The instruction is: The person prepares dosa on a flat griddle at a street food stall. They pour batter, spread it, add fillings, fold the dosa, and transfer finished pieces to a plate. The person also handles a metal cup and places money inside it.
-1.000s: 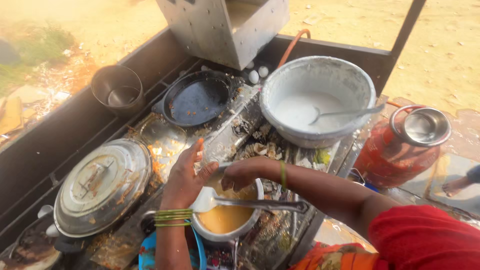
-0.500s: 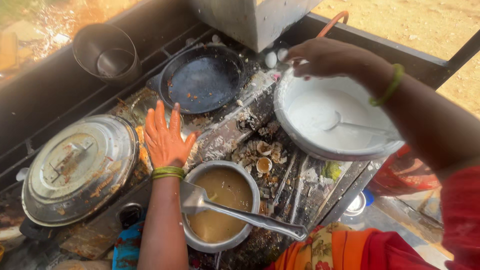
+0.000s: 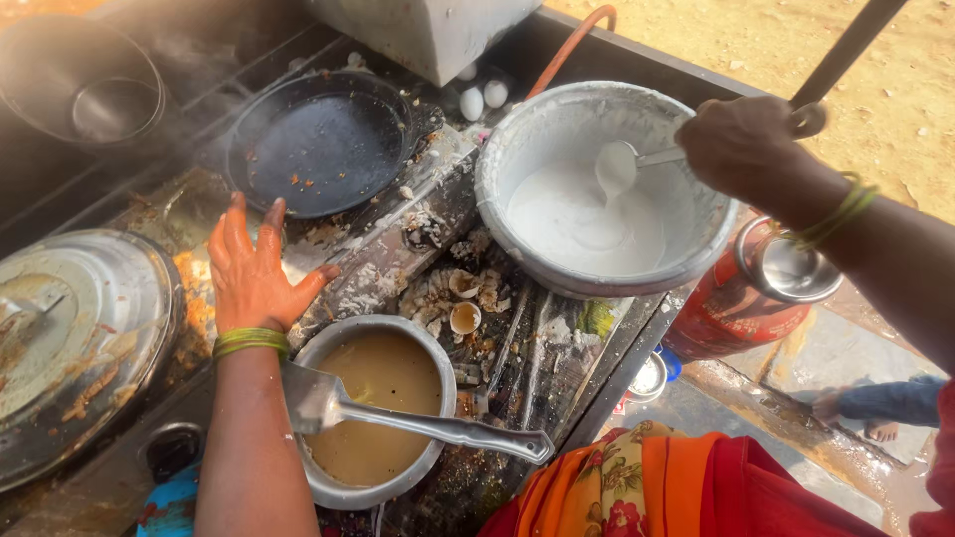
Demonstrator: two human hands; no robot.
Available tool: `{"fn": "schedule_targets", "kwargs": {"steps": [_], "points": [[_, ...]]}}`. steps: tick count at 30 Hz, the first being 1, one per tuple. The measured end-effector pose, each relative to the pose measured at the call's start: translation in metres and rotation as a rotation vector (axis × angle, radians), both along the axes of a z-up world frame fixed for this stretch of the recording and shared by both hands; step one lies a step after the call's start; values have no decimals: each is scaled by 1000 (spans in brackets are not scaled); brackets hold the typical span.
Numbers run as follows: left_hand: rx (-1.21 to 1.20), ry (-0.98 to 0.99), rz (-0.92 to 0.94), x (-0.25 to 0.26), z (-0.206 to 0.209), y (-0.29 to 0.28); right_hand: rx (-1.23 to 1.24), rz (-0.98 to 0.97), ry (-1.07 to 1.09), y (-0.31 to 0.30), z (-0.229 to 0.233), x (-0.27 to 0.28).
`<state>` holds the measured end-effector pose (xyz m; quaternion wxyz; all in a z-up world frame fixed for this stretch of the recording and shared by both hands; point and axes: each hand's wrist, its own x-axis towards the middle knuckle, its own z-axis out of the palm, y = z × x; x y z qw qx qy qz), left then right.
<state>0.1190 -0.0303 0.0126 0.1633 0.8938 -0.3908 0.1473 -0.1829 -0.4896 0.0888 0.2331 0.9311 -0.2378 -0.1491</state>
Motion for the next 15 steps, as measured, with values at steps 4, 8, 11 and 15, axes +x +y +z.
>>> {"fn": "schedule_targets", "kwargs": {"steps": [4,8,11,15], "points": [[-31,-27,-17,-1,5,-5,212,21,-70,20,-57,17],[-52,-43,-36,3,-7,-2,639,-154,-282,32,-93,10],[-88,-1,-23,9,-8,0,988,-205,-426,17,-70,-12],[-158,54,-42,10,-7,3,1044,-431,-397,3,-28,-27]]}}
